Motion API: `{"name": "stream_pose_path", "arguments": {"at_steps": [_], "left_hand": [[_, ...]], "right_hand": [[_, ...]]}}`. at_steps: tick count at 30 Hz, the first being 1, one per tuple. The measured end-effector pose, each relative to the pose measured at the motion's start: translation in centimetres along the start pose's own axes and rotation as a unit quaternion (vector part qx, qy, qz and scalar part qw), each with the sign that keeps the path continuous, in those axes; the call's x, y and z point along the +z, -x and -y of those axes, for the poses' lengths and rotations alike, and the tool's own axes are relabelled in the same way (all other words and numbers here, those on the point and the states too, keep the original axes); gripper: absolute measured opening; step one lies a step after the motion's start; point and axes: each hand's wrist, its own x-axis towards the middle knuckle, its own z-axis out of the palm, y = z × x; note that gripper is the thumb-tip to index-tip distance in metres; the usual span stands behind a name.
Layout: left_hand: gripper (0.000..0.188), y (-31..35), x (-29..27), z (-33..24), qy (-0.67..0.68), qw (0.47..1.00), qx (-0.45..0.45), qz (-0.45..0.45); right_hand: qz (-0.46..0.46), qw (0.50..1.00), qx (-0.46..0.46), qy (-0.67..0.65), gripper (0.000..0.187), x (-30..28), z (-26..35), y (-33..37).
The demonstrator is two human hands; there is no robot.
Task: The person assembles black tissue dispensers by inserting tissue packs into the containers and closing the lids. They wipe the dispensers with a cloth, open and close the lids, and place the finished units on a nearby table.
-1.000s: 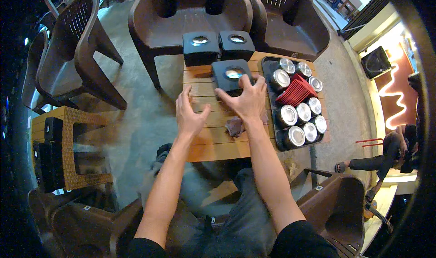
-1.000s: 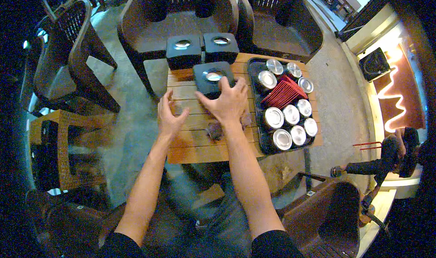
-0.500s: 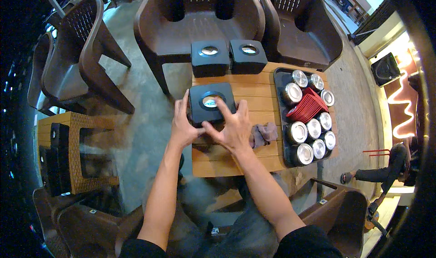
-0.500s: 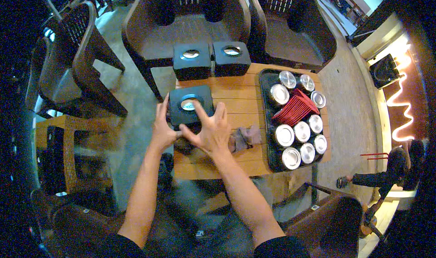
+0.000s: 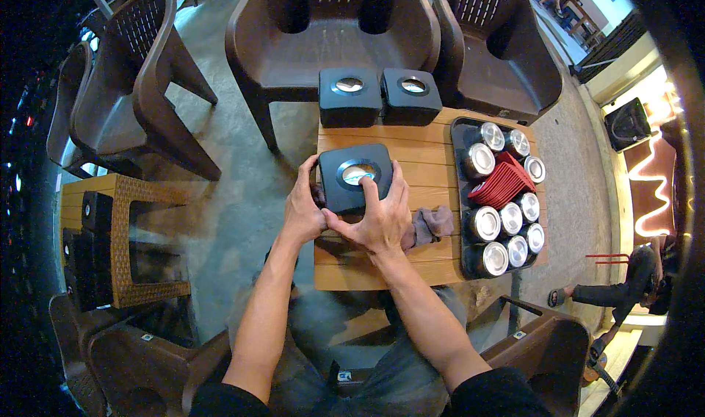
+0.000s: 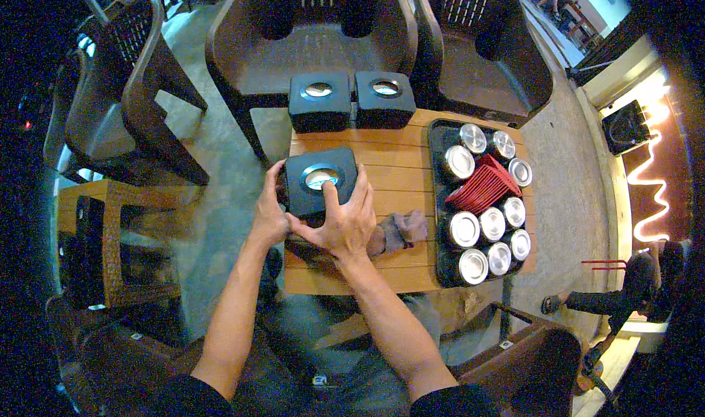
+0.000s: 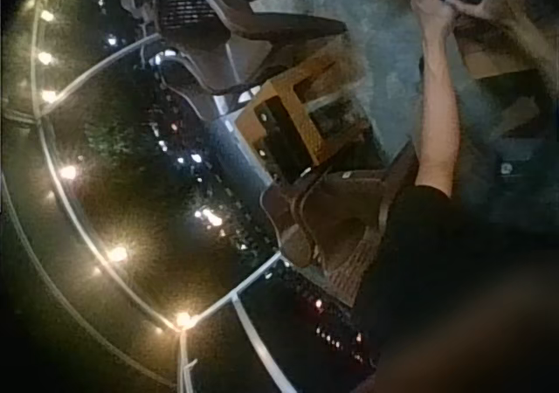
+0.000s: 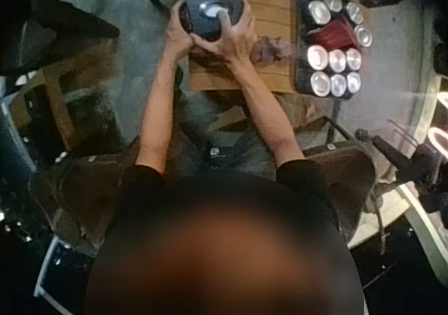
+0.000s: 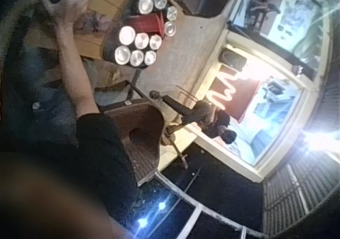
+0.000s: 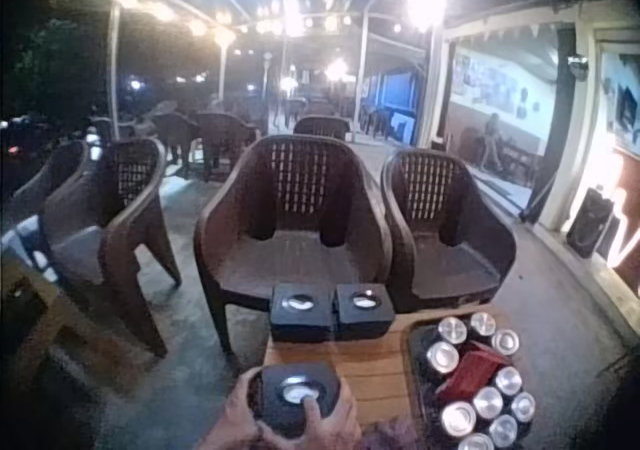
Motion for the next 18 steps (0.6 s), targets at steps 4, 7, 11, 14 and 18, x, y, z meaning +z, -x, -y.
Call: {"name": "stream_pose_path", "arguments": {"at_steps": [4,7,11,14,18], "left_hand": [[0.095,0.2,-0.4,-0.5,-0.026,0.999,0.042,-0.002],[0.093,0.4,-0.5,-1.1,-0.035,0.998,0.057,0.007],[0.095,0.4,-0.6,-1.6,-0.033,0.997,0.065,0.009],[0.102,0.3,-0.6,-1.7,-0.068,0.994,0.09,-0.003],[0.108,0.2,-0.6,-1.8,-0.085,0.988,0.129,-0.014]], "right_hand": [[0.003,1.0,0.006,0.009,0.086,-0.1,0.4,0.3],[-0.015,0.999,-0.014,0.029,0.085,-0.3,0.7,0.3],[-0.039,0.998,-0.026,0.03,0.084,0.0,0.6,0.3],[-0.04,0.998,-0.028,0.027,0.084,0.4,0.1,0.4],[-0.012,0.999,-0.03,0.003,0.087,0.8,-0.8,0.6]]}}
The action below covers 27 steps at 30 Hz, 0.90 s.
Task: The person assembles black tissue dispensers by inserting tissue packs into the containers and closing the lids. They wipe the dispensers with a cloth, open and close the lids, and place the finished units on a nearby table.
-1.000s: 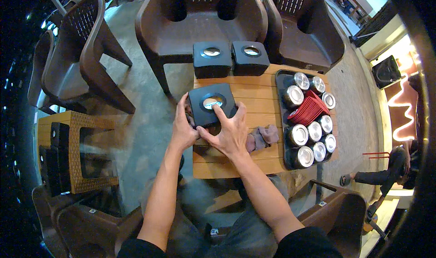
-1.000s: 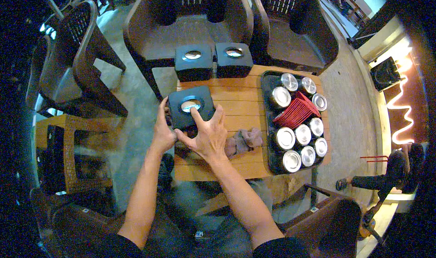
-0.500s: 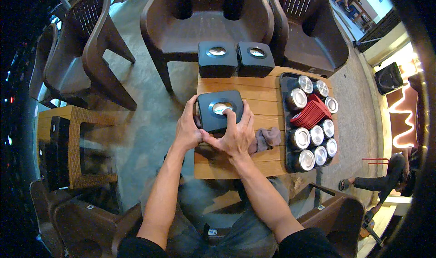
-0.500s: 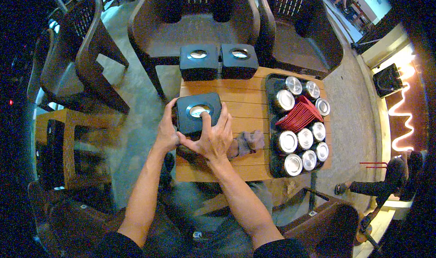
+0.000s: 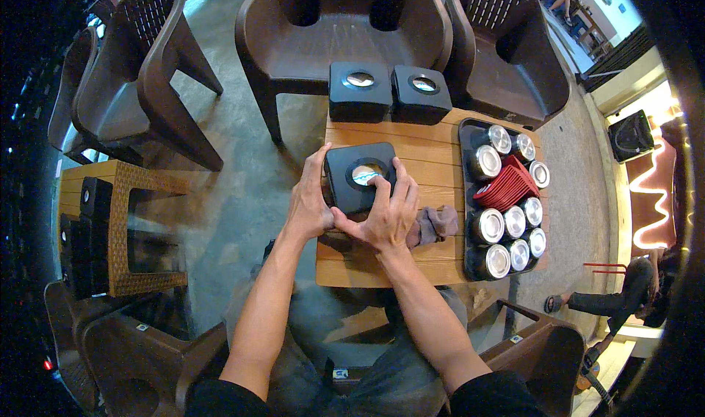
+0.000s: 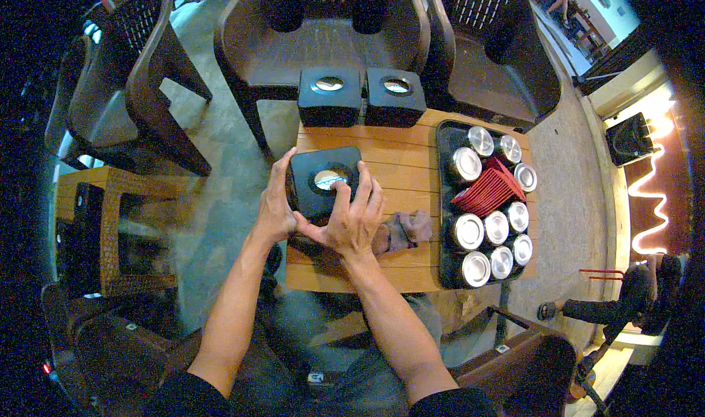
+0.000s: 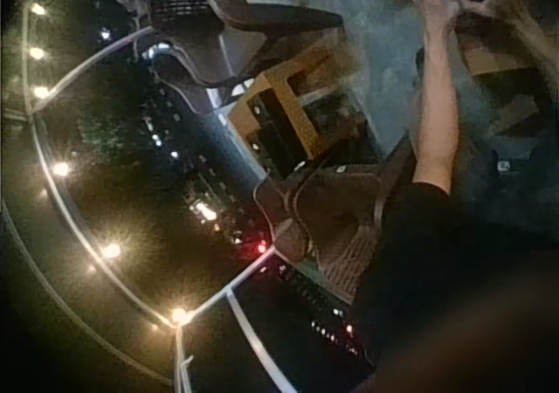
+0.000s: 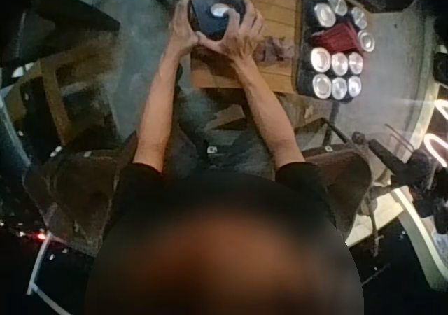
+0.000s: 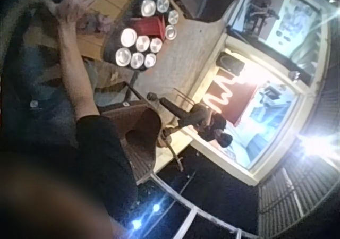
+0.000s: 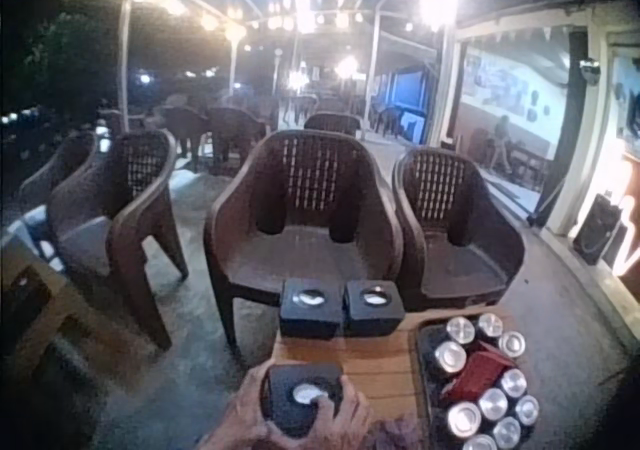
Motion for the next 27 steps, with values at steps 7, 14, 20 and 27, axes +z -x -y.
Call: {"name": "stream_pose_path", "arguments": {"at_steps": [7,14,20,27], "left_hand": [[0.121,0.1,-0.1,0.4,0.019,0.999,0.034,0.003],[0.147,0.2,0.0,1.4,0.056,0.998,0.012,0.031],[0.143,0.0,0.3,1.9,0.045,0.997,0.051,0.02],[0.129,0.0,-0.1,0.0,0.008,0.996,0.06,-0.063]], "right_hand": [[0.029,0.999,-0.03,0.028,0.097,-0.3,-1.0,0.1],[0.032,0.997,-0.063,0.01,0.104,-0.1,-1.6,0.0],[0.048,0.997,-0.062,-0.014,0.103,-0.2,-2.4,0.0],[0.074,0.99,-0.039,-0.113,0.095,-1.1,-2.7,-1.2]]}}
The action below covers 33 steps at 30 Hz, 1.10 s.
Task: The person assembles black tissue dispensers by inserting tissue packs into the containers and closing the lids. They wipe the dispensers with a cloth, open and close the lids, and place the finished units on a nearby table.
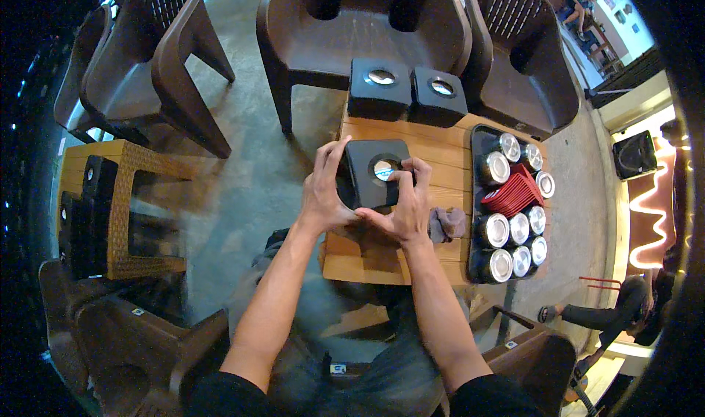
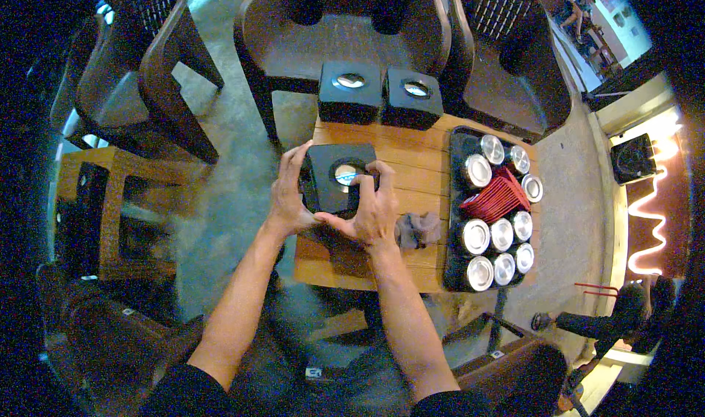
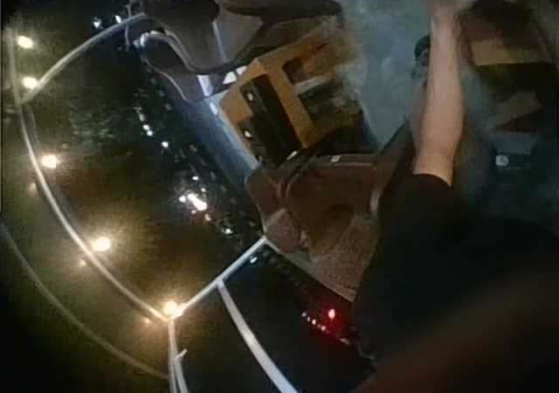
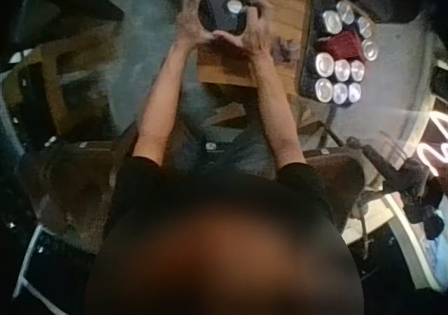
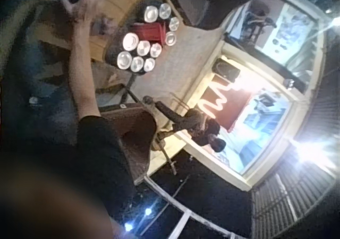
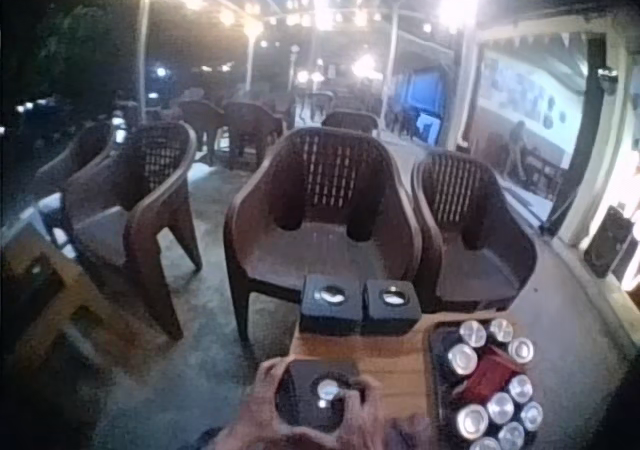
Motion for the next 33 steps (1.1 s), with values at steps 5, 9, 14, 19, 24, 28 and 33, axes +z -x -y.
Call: {"name": "stream_pose_path", "arguments": {"at_steps": [5,9,14,19,24,28,33], "left_hand": [[0.094,-0.2,-0.5,-1.2,-0.127,0.981,0.14,-0.039],[0.082,-0.3,0.2,-1.4,-0.176,0.958,0.223,-0.044],[0.083,-0.3,1.0,-1.2,-0.152,0.963,0.218,-0.042],[0.094,-0.3,1.0,-1.2,-0.116,0.974,0.197,-0.006],[0.104,-0.8,0.5,-1.8,-0.104,0.973,0.206,0.021],[0.103,-1.1,0.1,-2.5,-0.074,0.976,0.201,0.03],[0.105,-1.4,0.0,-2.6,-0.047,0.978,0.199,0.037]], "right_hand": [[-0.069,0.987,0.004,-0.148,0.112,0.5,0.1,-1.7],[-0.056,0.952,0.09,-0.288,0.135,0.3,-0.1,-2.1],[0.037,0.954,0.087,-0.284,0.128,-1.5,-1.8,-2.6],[0.06,0.956,0.063,-0.28,0.132,-2.0,-2.5,-3.0],[0.11,0.93,0.117,-0.331,0.133,-3.0,-2.4,-3.3],[0.14,0.909,0.129,-0.371,0.132,-3.8,-2.1,-3.6],[0.143,0.9,0.149,-0.384,0.139,-3.5,-2.4,-3.4]]}}
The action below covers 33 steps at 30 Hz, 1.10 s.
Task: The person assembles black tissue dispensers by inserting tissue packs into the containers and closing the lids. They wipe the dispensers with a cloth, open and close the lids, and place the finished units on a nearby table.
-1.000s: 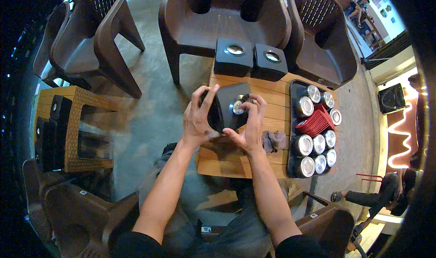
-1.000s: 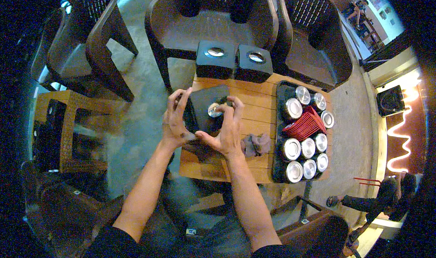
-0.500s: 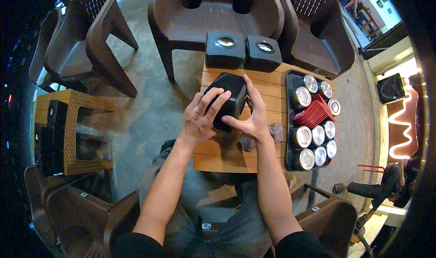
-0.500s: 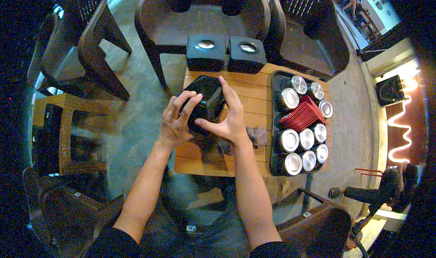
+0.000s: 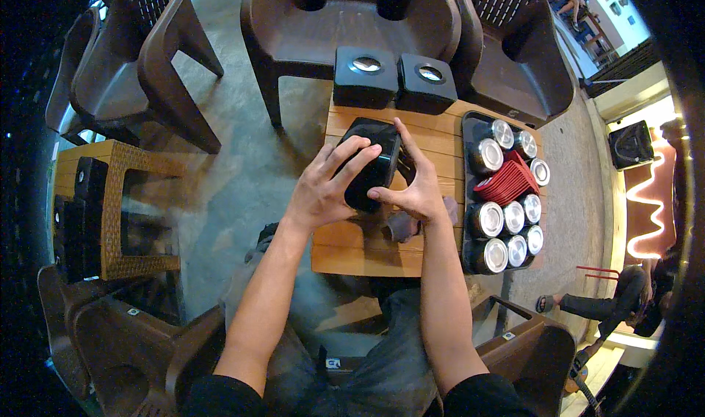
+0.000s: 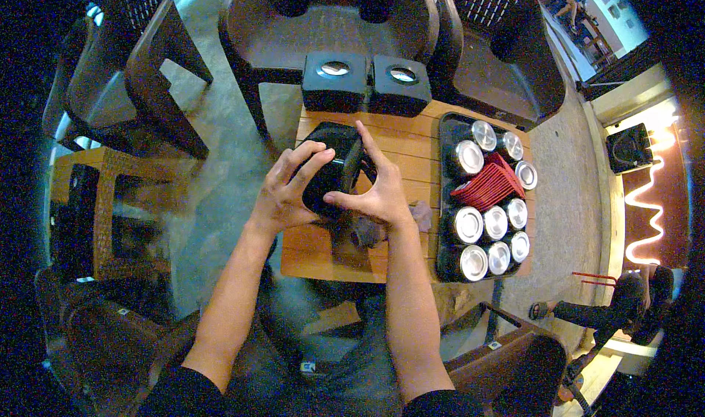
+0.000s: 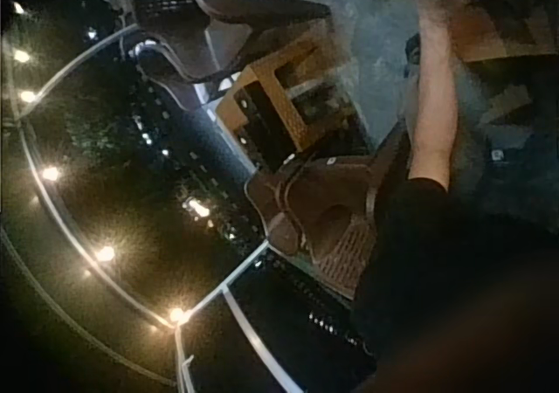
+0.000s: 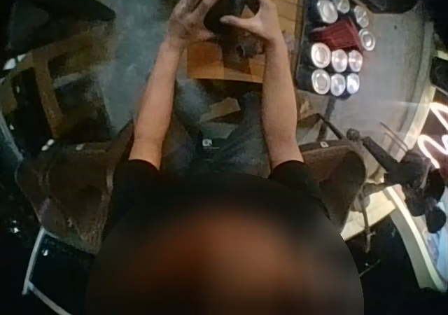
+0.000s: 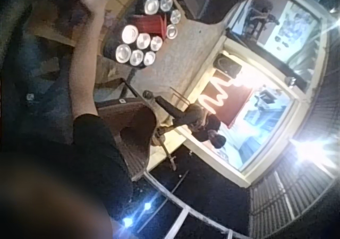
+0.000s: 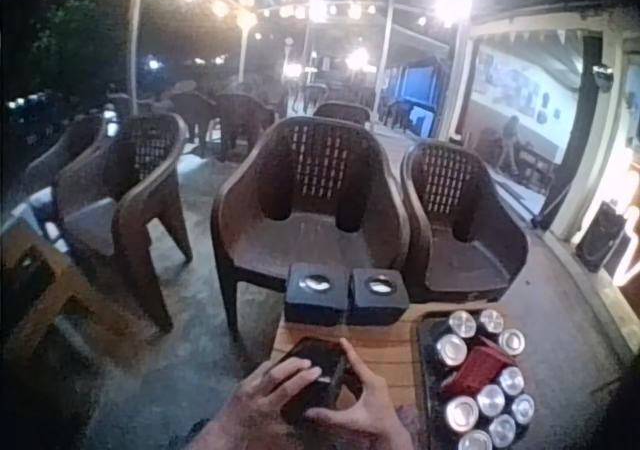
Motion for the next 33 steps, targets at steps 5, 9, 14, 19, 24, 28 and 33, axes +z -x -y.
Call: {"name": "stream_pose_path", "arguments": {"at_steps": [5,9,14,19,24,28,33], "left_hand": [[0.101,0.6,-0.3,0.8,0.061,0.998,-0.018,-0.02],[0.096,1.2,0.5,1.6,0.337,0.886,-0.302,-0.105],[0.077,1.3,-0.6,2.1,0.578,0.647,-0.497,0.027],[0.082,0.9,-3.0,2.1,0.568,0.58,-0.583,0.042],[0.066,0.6,-2.8,3.2,0.601,0.527,-0.601,-0.009],[0.063,0.8,-2.0,3.5,0.635,0.513,-0.576,-0.036],[0.059,0.7,-2.3,3.5,0.629,0.516,-0.579,-0.046]], "right_hand": [[-0.043,0.999,0.015,0.008,0.149,0.6,-1.7,-0.1],[-0.008,0.998,0.021,0.06,0.153,0.7,-2.1,0.0],[0.026,0.996,0.018,0.084,0.156,1.3,-1.4,0.3],[0.084,0.995,0.05,0.008,0.163,1.7,0.0,0.7],[0.029,0.997,-0.016,0.077,0.162,3.8,0.2,0.3],[0.003,0.993,-0.035,0.115,0.157,4.7,0.1,0.4],[-0.009,0.985,-0.084,0.15,0.155,5.0,0.3,0.3]]}}
